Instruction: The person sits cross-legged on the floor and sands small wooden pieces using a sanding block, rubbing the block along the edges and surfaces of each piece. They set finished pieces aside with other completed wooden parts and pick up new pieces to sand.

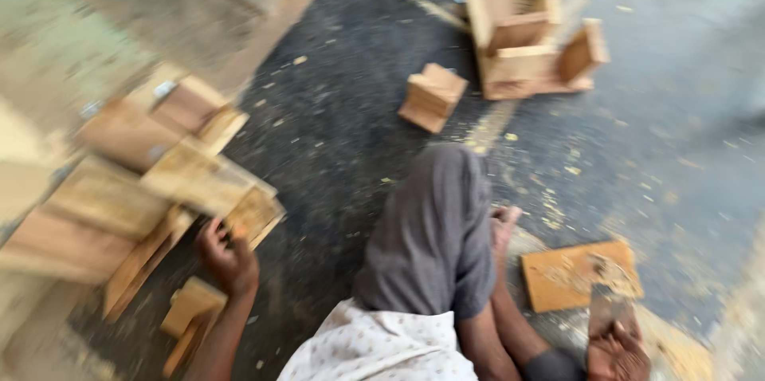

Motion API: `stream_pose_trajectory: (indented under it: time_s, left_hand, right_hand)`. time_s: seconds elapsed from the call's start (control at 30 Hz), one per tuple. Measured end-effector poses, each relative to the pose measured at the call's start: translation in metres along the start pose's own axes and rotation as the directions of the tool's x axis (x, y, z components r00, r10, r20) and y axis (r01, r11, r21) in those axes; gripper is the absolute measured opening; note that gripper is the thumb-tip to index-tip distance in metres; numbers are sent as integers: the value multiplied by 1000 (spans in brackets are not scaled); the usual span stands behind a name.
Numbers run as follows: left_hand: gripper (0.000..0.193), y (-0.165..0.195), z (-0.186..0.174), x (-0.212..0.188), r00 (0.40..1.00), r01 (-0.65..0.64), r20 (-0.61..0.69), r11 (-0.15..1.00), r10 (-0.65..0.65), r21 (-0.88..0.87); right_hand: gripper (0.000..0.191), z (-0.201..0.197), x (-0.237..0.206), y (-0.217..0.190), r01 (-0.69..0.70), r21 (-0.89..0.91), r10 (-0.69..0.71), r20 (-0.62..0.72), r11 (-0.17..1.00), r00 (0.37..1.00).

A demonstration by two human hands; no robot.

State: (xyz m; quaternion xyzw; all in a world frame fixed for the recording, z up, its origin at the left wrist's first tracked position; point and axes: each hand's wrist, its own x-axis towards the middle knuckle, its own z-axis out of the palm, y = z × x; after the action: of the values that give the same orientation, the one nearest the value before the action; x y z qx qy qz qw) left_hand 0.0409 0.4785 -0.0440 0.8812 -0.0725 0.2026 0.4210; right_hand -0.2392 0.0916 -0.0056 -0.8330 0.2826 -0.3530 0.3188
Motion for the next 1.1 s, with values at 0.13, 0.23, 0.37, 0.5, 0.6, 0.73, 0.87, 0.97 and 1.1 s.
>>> stream_pose_trajectory:
  time_s: [0.13,0.23,0.37,0.5,0.6,0.73,0.87,0.97,1.1]
  left_hand:
    - [37,100,12,-12,933,-308,144,939,329,-150]
    - [30,176,45,-31,822,-335,301,837,484,-432]
    - [21,256,114,-83,530,-234,430,614,731,-754]
    - [35,313,207,-208,18,-205,737,724,676,-659]
    - [61,320,243,-289,-301,-563,838,625,456,-541]
    - [88,315,259,-302,-352,-602,898,670,264,-433]
    - [100,318,257,-288,-393,-573,896,708,204,-413]
    - [106,325,247,-286,-401,-607,896,677,190,-416]
    - [108,323,240,-287,-359,-645,905,640,227,-417]
  right_hand:
    - [26,-144,-46,58,-18,989,743,-99,148,662]
    - [34,-203,-84,103,80,994,777,-109,76,620]
    - [38,-230,-112,125,-172,928,814,-188,331,549]
    - [32,-237,-99,134,-624,605,856,-215,495,470]
    - [34,-235,-74,157,-757,143,769,-186,637,612]
    - [34,-223,-38,197,-585,-480,593,-156,653,790]
    - [31,-210,-24,211,-564,-639,724,-15,523,689]
    - [28,-206,-23,211,-553,-679,763,17,483,646]
    - [42,-213,-23,208,-666,-590,795,-64,457,603]
